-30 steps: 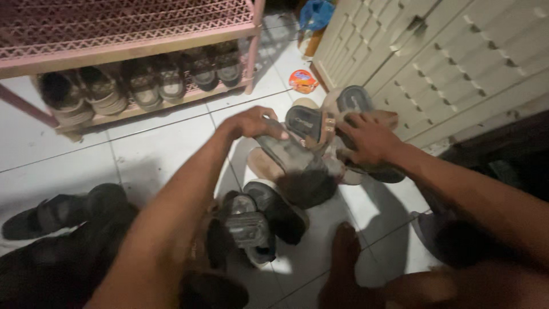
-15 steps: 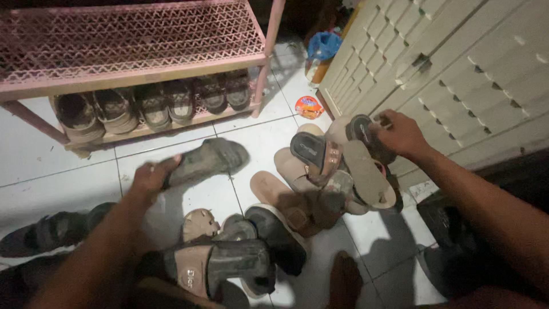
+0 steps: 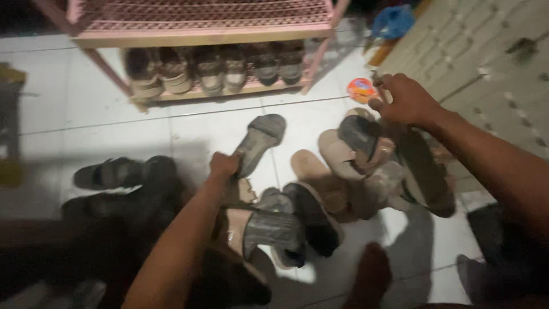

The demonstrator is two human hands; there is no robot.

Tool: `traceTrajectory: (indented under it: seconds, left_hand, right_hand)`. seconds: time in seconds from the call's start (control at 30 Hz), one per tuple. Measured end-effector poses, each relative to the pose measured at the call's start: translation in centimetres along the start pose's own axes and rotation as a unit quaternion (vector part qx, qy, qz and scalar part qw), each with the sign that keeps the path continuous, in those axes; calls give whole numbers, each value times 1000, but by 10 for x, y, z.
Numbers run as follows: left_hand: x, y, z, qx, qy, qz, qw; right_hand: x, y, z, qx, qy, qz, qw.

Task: The person organizes multiple pairs of shoes and sandals by picking them up from the floor and placing them on a pink three-tier shoe rack. The person handles each pair by hand, arranging them neatly on the shelves.

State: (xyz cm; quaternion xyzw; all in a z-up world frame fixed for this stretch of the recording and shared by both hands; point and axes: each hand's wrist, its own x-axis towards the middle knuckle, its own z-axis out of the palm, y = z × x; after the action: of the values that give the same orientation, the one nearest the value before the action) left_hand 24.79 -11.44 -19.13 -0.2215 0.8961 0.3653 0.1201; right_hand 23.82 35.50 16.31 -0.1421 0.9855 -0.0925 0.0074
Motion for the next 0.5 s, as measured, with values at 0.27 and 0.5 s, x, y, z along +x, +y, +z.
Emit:
traceTrajectory:
  seconds: [0.27, 0.5]
  left_hand:
    - [17, 32, -84, 224, -119, 216, 943]
    - [-45, 81, -262, 174, -22, 202, 964]
  right_hand:
    - [48, -138, 67, 40, -103, -198, 974]
    - [90, -262, 78, 60, -105, -293, 948]
